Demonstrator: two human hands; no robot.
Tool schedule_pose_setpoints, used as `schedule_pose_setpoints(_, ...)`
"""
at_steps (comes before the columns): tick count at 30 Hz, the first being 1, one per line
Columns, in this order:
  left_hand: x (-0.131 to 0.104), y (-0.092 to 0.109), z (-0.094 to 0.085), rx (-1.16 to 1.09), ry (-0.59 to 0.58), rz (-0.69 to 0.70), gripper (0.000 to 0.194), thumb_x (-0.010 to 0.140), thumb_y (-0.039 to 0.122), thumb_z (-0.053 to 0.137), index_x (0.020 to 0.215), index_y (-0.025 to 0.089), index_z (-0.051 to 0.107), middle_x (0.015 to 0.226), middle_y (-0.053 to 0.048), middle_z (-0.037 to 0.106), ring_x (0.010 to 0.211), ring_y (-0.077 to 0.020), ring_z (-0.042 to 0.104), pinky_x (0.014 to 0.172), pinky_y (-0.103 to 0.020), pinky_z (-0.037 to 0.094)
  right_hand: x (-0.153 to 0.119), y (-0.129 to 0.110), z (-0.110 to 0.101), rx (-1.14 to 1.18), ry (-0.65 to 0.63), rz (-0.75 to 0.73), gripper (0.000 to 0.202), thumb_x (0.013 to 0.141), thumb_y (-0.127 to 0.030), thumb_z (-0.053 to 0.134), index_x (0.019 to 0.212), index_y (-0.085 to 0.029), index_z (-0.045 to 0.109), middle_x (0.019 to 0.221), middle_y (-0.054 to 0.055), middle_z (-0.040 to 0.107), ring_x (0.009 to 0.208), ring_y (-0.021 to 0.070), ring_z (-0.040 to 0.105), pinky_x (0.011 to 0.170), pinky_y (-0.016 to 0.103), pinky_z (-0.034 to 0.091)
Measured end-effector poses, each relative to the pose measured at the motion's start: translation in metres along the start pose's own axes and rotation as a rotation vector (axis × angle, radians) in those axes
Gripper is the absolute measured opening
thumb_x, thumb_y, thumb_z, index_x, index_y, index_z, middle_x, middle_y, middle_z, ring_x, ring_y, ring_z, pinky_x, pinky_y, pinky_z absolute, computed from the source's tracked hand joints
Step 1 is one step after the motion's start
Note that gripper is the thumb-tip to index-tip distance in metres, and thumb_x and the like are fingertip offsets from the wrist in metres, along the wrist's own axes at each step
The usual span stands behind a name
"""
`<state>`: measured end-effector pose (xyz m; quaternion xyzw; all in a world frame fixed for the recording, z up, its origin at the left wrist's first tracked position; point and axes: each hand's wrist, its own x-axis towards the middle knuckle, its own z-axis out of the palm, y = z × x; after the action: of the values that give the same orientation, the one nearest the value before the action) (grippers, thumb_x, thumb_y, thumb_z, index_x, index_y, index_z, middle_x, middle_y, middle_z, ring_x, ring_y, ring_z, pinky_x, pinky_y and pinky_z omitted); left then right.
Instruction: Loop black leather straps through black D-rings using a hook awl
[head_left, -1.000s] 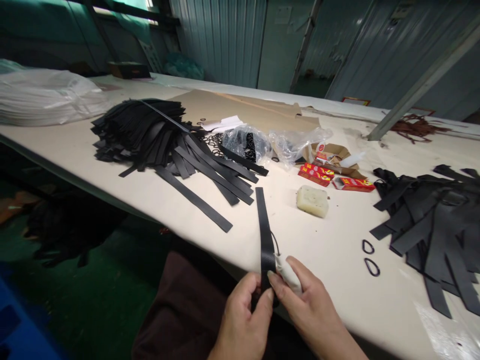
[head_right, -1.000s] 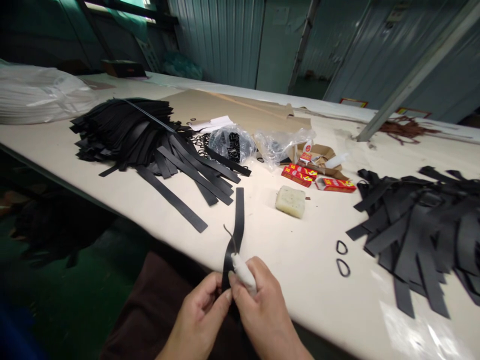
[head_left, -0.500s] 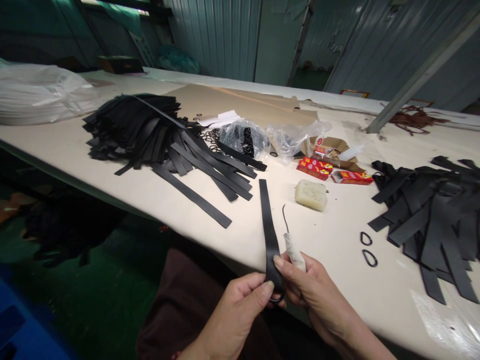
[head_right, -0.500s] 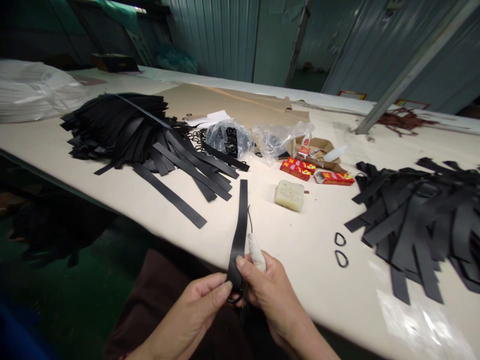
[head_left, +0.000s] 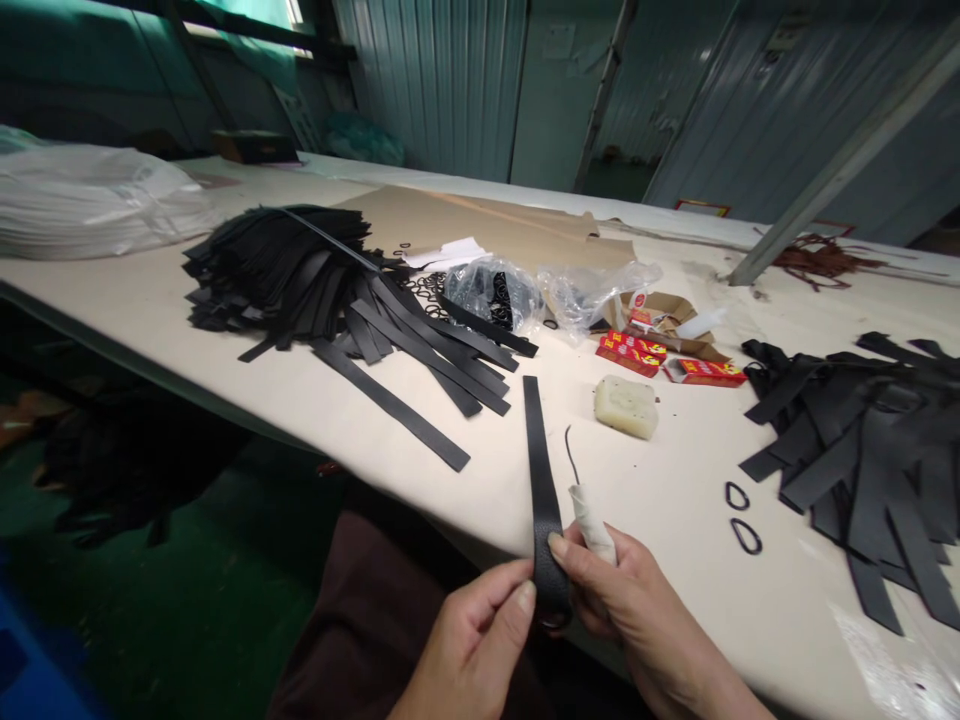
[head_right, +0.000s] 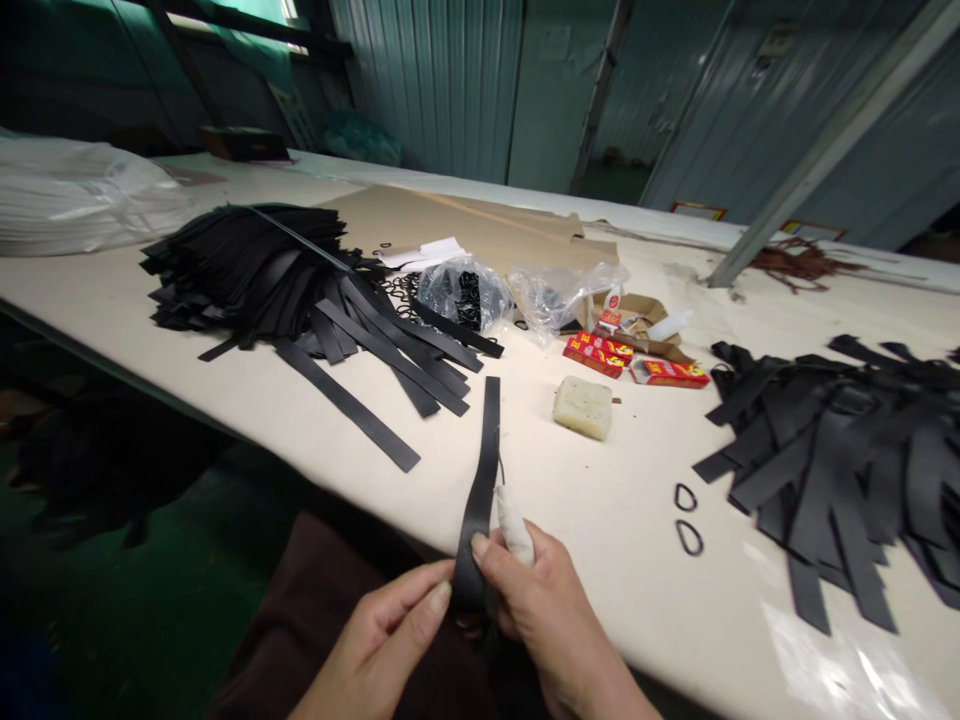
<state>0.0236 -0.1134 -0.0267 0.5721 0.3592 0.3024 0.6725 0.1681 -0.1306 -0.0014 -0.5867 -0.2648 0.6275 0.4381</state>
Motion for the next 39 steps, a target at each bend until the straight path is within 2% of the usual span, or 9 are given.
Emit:
schedule_pose_setpoints(3,0.002,-0.011,-0.012,0.256,0.14,0.284,0.033,0.085,0.015,0.047,0.117,0.022,0.056,0.095,-0.006,0.063,0.09,-0.0167,0.059,0.083,-0.028,0.046,-0.001,0.001,-0.002,0.036,-0.03,0.024,0.039,0.07,-0.048,0.064,0.062,-0.018,0.041,0.047,-0.011,0.024,0.042,0.0037,0.013,0.038,0.019,0.011)
schedule_pose_setpoints(6,0.007,-0.015,-0.019,0.482,0.164,0.581,0.042,0.081,0.005,0.048,0.117,0.024,0.057,0.11,-0.009,0.056,0.104,-0.0197,0.053,0.09,-0.033,0.043,-0.004,0.002,0.0,0.104,-0.079,0.08,0.041,0.07,-0.047,0.065,0.061,-0.019,0.037,0.046,-0.012,0.02,0.042,0.0036,0.009,0.039,0.019,0.008)
schedule_pose_setpoints(8,0.01,-0.009,-0.02,0.502,0.175,0.622,0.039,0.08,0.004,0.048,0.11,0.024,0.063,0.11,-0.01,0.057,0.106,-0.0212,0.052,0.092,-0.035,0.042,-0.005,0.0,0.003,0.136,-0.102,0.114,0.042,0.069,-0.048,0.066,0.061,-0.02,0.035,0.045,-0.013,0.019,0.042,0.0038,0.009,0.039,0.019,0.008)
schedule_pose_setpoints(10,0.013,0.001,-0.019,0.393,0.166,0.497,0.03,0.08,0.008,0.051,0.1,0.022,0.068,0.102,-0.009,0.062,0.099,-0.0212,0.055,0.088,-0.033,0.043,-0.006,-0.002,0.005,0.123,-0.105,0.121,0.04,0.071,-0.049,0.063,0.063,-0.019,0.038,0.045,-0.013,0.021,0.042,0.0041,0.009,0.04,0.02,0.007)
schedule_pose_setpoints(13,0.015,0.015,-0.016,0.077,0.135,0.128,0.019,0.083,0.02,0.052,0.085,0.018,0.071,0.081,-0.005,0.066,0.081,-0.0193,0.058,0.076,-0.029,0.044,-0.005,-0.002,0.006,0.003,-0.029,0.063,0.038,0.076,-0.054,0.056,0.069,-0.017,0.046,0.045,-0.012,0.021,0.042,0.0049,0.01,0.04,0.02,0.009)
schedule_pose_setpoints(17,0.016,0.018,-0.013,-0.194,0.154,-0.143,0.024,0.079,0.029,0.056,0.063,0.014,0.064,0.059,0.0,0.057,0.064,-0.0141,0.048,0.063,-0.025,0.038,-0.003,0.005,0.004,-0.22,0.148,-0.068,0.042,0.072,-0.058,0.057,0.073,-0.017,0.054,0.047,-0.01,0.026,0.042,0.0064,0.021,0.04,0.021,0.016)
schedule_pose_setpoints(22,0.016,0.014,-0.011,-0.188,0.172,-0.192,0.024,0.079,0.032,0.054,0.065,0.014,0.06,0.063,0.001,0.053,0.065,-0.0139,0.044,0.063,-0.025,0.036,-0.002,0.012,0.004,-0.347,0.141,-0.09,0.038,0.073,-0.056,0.056,0.075,-0.018,0.059,0.046,-0.008,0.028,0.043,0.0086,0.023,0.04,0.022,0.019)
schedule_pose_setpoints(28,0.019,0.022,-0.009,-0.007,0.153,-0.181,0.029,0.081,0.034,0.048,0.059,0.016,0.054,0.058,0.001,0.049,0.062,-0.0147,0.045,0.061,-0.025,0.036,-0.003,0.009,0.007,-0.385,0.23,-0.209,0.035,0.073,-0.051,0.057,0.061,-0.018,0.051,0.058,-0.002,0.045,0.054,0.012,0.035,0.051,0.024,0.031)
schedule_pose_setpoints(39,0.026,0.017,-0.005,0.03,0.17,-0.183,0.028,0.079,0.033,0.05,0.056,0.017,0.055,0.056,0.001,0.051,0.059,-0.0151,0.047,0.059,-0.025,0.037,0.006,0.014,0.0,-0.374,0.243,-0.165,0.034,0.073,-0.05,0.057,0.067,-0.017,0.06,0.056,-0.002,0.046,0.052,0.0124,0.037,0.05,0.024,0.034)
